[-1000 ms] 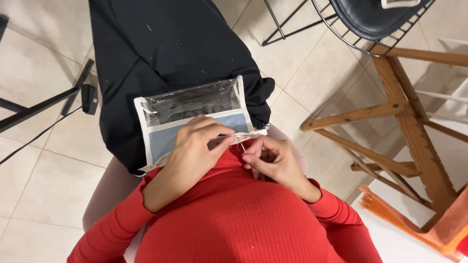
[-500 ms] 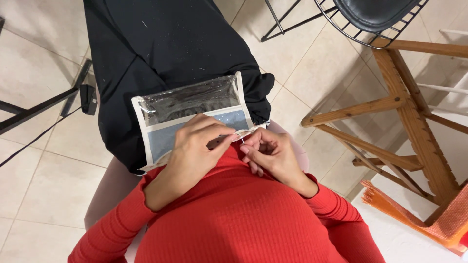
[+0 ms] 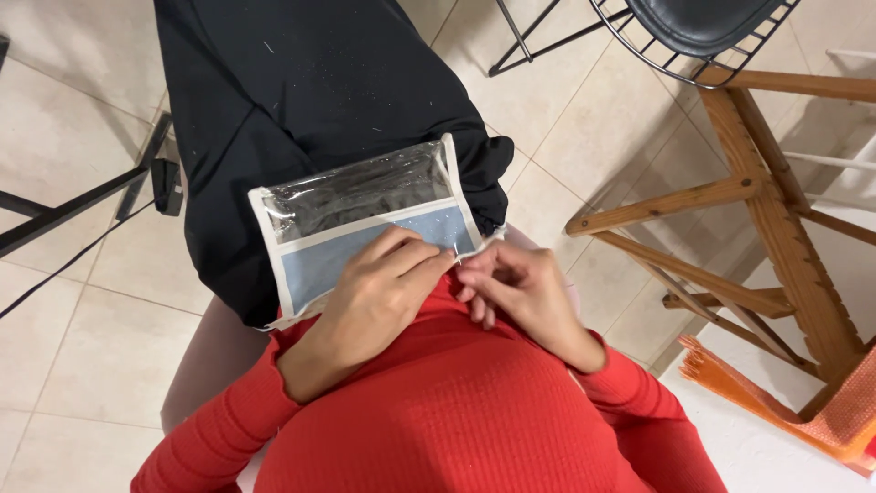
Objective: The recorder is hand-sewing a white zipper onto a clear plastic and fabric pouch.
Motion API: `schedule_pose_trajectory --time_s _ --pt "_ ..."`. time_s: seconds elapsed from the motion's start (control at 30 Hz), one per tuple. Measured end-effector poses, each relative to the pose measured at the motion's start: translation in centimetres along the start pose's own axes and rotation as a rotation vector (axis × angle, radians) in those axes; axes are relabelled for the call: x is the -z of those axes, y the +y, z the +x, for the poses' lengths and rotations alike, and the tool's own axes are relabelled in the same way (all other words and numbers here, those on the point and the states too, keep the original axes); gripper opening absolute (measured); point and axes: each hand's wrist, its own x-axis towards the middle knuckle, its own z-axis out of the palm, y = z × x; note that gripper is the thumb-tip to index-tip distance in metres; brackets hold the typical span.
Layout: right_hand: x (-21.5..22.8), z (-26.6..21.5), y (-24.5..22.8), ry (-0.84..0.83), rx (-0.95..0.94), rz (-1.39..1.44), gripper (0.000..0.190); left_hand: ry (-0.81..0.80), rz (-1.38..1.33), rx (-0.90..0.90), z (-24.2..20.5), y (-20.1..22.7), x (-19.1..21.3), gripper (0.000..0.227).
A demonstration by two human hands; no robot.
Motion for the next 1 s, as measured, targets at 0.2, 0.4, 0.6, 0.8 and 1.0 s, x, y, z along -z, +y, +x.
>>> schedule_pose_trajectory --time_s 0.2,0.4,0.6,0.8,1.0 --pt "2.7 2.3 -4.6 0.068 0.359 -0.699 0.013 0.051 -0.049 -0.015 0.4 0.2 0.2 0.009" --pt "2.5 5.9 -3.2 -0.317 0.277 -0.567 0.009 0.089 -0.047 0.002 -0.2 -0.2 0.1 0.008" --pt "3.9 8.1 -1.4 -0.259 0.197 -0.278 0.006 0.069 -0.108 0.055 -0.2 -0.6 -0.1 0.006" --pt "5.5 9.6 -1.1 -0.088 0.017 0.285 0.014 0.057 -0.181 0.111 -0.1 -0.6 0.0 0.006" --pt "4.7 8.9 -1.5 -0.011 0.124 0.110 0.013 0.047 -0.199 0.134 -0.1 -0.7 0.2 0.005"
